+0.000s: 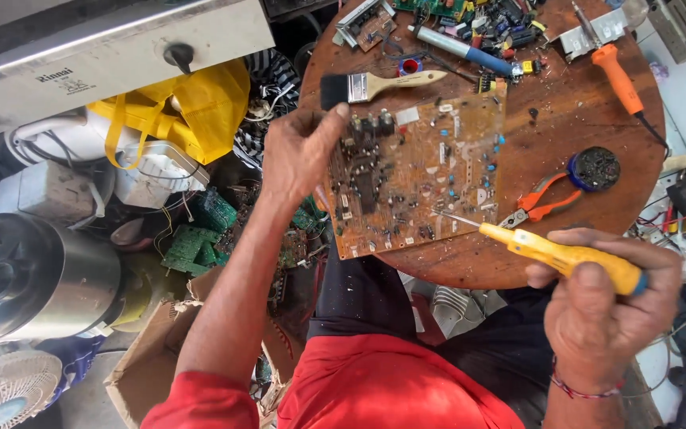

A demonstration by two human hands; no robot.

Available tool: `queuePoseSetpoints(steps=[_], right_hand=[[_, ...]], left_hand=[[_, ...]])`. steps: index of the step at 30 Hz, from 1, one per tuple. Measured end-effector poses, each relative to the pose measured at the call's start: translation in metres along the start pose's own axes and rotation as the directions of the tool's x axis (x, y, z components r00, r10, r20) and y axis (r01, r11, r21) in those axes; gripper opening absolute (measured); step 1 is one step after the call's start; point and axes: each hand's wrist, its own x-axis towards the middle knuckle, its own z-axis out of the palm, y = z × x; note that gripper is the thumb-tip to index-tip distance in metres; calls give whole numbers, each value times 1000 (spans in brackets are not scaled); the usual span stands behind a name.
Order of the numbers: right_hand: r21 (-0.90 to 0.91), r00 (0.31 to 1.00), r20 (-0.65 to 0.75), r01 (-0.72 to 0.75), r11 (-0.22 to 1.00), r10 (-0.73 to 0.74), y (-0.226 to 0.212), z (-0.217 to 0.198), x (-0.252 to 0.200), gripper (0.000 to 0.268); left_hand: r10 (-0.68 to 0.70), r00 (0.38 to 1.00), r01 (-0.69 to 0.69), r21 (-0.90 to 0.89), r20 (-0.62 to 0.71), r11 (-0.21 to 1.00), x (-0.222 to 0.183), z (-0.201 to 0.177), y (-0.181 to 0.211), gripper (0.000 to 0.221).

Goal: Desoldering electronic components from a printed circuit board using a soldering iron and a desoldering pump.

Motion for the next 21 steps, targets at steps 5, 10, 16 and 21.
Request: queuePoseSetpoints(steps=[5,10,16,21], right_hand=[[54,980,19,-197,979,196,34,9,-13,27],[78,952,46,-307,949,304,52,15,-19,35],[52,940,73,-336,940,332,53,15,-22,38],[-47,950,126,-283,958,287,46,14,-27,30]], left_hand=[[-223,966,227,-16,131,974,22,5,-11,101],[-321,928,343,-96,192,935,29,19,-36,84],[-282,946,302,-120,158,946,32,33,-63,76],[-253,958,280,-248,137,927,22,35,-60,65]])
